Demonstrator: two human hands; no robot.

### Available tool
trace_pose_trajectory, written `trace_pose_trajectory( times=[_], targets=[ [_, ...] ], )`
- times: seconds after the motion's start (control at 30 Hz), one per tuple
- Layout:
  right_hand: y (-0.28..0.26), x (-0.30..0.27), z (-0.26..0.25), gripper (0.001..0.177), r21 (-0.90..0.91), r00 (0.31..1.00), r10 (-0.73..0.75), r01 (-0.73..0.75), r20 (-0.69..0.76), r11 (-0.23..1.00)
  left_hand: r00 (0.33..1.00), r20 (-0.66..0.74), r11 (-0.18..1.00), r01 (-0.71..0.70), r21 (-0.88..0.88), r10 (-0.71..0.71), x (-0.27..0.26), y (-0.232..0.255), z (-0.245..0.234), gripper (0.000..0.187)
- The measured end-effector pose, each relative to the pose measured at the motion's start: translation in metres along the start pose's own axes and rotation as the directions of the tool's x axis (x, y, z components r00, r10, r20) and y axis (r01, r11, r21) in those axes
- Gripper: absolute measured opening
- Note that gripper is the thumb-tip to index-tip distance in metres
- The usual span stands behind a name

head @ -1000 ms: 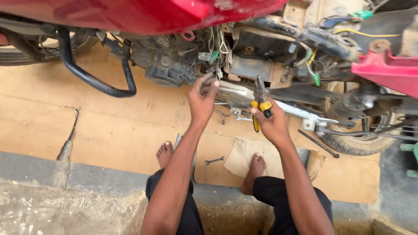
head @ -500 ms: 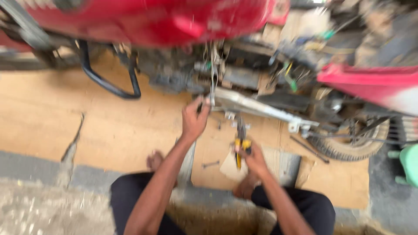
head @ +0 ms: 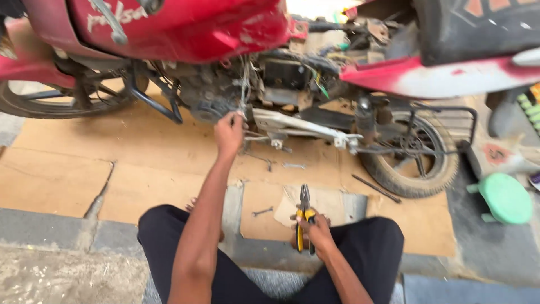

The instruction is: The person sits on the ground and uses pliers to work on the wiring and components under the motorcycle's fuel tank. They manipulate wires and small parts near the engine area.

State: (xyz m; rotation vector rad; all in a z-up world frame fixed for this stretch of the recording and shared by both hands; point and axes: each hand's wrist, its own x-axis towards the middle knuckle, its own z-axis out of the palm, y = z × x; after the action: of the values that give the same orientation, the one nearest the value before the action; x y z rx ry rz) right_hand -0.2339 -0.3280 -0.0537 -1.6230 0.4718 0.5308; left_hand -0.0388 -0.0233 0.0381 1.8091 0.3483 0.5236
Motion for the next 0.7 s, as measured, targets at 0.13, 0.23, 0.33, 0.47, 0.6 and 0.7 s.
trace_pose_trajectory(
  times=[0.13,0.23,0.33,0.47,0.6,0.7],
  targets=[
    [-0.009,0.020,-0.006,0.042,0.067,1.000,-0.008,0.007,0.005,0.998,0.998,0.016,0.997,0.062,-0.042,-0.061,-0.006,0.003,0.002,0.032],
    [-0.031,0.062,0.002,0.042,0.053,0.990,-0.142,0.142,0.000,0.988,0.998,-0.047,0.982,-0.021,0.186,0.030,-0.002,0.008,0.006,0.032],
    [-0.100,0.069,0.033,0.038,-0.044,0.992,-0.119,0.121,0.045,0.992,0.996,0.007,0.972,0.086,0.219,-0.090,-0.010,0.021,-0.004,0.036],
    [-0.182,0.111,0.080,0.036,-0.218,0.962,-0.212,0.247,0.170,0.944,0.979,0.008,0.861,-0.181,0.476,0.201,0.000,-0.013,0.006,0.038],
    [-0.237,0.156,0.120,0.041,-0.494,0.918,-0.379,0.383,0.113,0.781,0.791,0.117,0.458,-0.459,0.761,0.600,0.006,-0.013,0.002,0.028],
    [-0.263,0.146,0.133,0.044,-0.596,0.883,-0.440,0.445,0.166,0.669,0.717,0.168,0.404,-0.552,0.729,0.677,0.014,-0.010,-0.006,0.024]
  ],
)
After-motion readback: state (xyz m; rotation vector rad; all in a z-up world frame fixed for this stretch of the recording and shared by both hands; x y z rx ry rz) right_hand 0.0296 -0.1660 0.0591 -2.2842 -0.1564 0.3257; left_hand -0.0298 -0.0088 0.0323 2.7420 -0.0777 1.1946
